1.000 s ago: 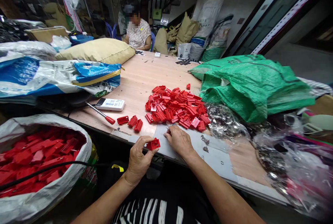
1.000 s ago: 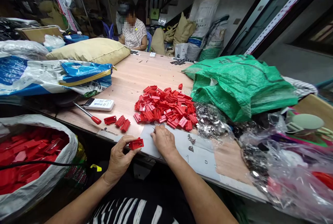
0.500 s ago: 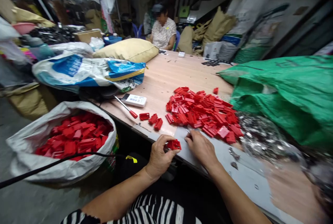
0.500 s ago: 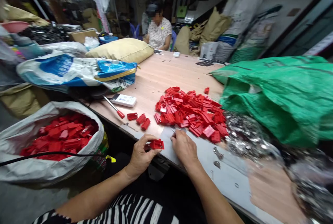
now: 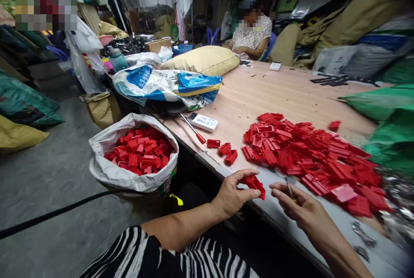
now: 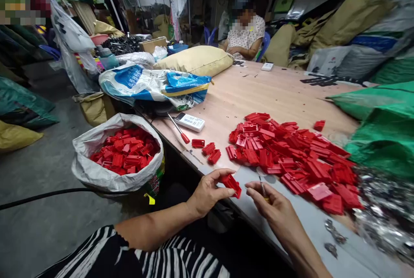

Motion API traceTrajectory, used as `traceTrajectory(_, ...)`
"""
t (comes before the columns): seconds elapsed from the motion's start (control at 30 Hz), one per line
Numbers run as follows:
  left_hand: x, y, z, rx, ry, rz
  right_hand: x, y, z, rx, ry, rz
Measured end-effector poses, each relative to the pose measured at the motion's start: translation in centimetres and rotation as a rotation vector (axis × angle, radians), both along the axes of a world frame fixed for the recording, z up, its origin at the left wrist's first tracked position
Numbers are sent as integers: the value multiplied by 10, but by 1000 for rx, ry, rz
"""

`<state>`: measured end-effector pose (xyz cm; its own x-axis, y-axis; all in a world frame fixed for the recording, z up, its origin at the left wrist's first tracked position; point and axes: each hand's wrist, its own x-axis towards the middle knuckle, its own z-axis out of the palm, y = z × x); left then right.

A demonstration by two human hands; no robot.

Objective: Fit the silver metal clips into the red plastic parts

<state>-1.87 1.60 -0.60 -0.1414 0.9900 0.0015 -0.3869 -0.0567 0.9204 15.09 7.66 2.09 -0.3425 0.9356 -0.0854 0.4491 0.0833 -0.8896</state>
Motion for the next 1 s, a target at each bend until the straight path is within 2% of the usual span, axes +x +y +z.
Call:
traceTrajectory(0.07, 1, -2, 2, 12, -25, -17, -3, -11, 8, -144, 61, 46)
traceTrajectory(0.1, 2, -3, 3, 17, -35, -26, -4, -16, 10, -156, 90, 45)
traceTrajectory(0.27, 1, -6, 2, 36, 19, -65, -7, -22, 3, -74, 179, -8)
traceTrajectory(0.43, 0, -10, 2, 102, 184, -72, -5, -24, -8, 2, 124, -1)
traceTrajectory(0.63, 3, -13, 4, 200, 339, -96, -10, -33, -9, 54, 87, -18)
traceTrajectory(0.73, 3, -14, 5, 111, 212, -135, -10, -37, -7, 14, 132, -30)
traceTrajectory(0.83, 3, -13, 4, 10, 56, -152, -6, -39, -4, -118, 211, -24)
traceTrajectory(0.9, 3, -12, 2, -3, 3, -148, -2, -40, -2, -175, 243, -27)
traceTrajectory(1.0, 3, -11, -1, 1, -55, -150, 3, -43, -2, -145, 230, -26)
